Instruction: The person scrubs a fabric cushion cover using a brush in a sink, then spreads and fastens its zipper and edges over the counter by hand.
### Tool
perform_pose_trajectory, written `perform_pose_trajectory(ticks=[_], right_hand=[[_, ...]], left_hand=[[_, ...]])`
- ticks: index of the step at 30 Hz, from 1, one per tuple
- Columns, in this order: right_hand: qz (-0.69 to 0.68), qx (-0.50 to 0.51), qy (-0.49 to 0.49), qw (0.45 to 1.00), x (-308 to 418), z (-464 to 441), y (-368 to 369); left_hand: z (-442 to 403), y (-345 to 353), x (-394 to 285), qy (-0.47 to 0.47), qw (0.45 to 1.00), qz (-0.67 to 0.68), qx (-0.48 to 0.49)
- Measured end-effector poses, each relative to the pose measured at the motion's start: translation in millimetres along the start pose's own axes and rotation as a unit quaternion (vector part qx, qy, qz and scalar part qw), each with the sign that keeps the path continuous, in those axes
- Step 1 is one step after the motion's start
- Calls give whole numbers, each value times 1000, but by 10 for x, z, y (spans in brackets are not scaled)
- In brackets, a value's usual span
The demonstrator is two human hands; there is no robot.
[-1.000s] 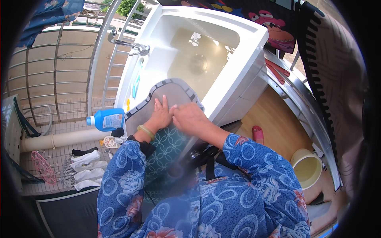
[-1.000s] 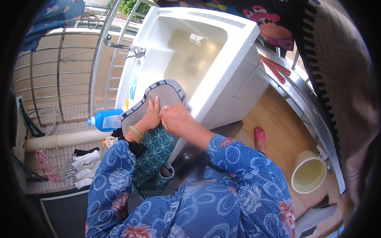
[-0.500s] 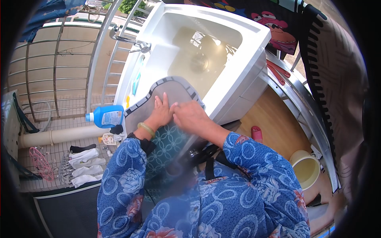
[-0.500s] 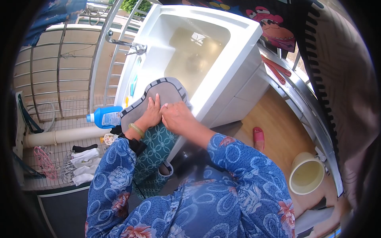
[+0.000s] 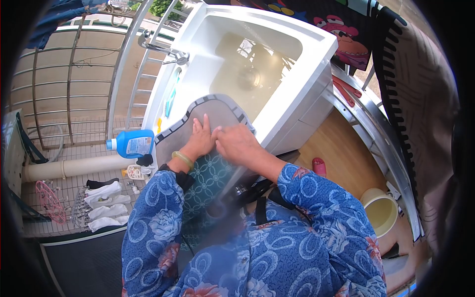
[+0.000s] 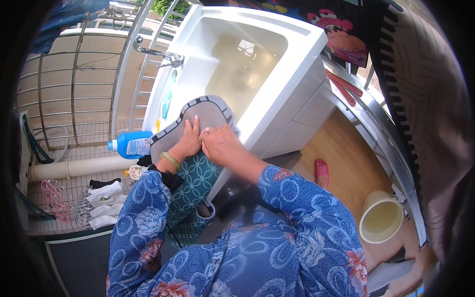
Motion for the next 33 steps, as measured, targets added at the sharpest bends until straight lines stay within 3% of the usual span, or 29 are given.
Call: perform_pose_trajectory(ticks=[33], right_hand=[[-3,3,-8,1000,-9,10,7]], left_hand=[[31,-40,-59,-15,1000,11,3]])
Point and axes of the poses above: each hand's wrist, its own z-axis away from the middle knuckle, its own y-axis out of the palm, x = y × z, the point moved 6 cm from there along -z, towards the middle knuckle, and after that the axes turned 13 degrees about -x, right-handed, at the moved point
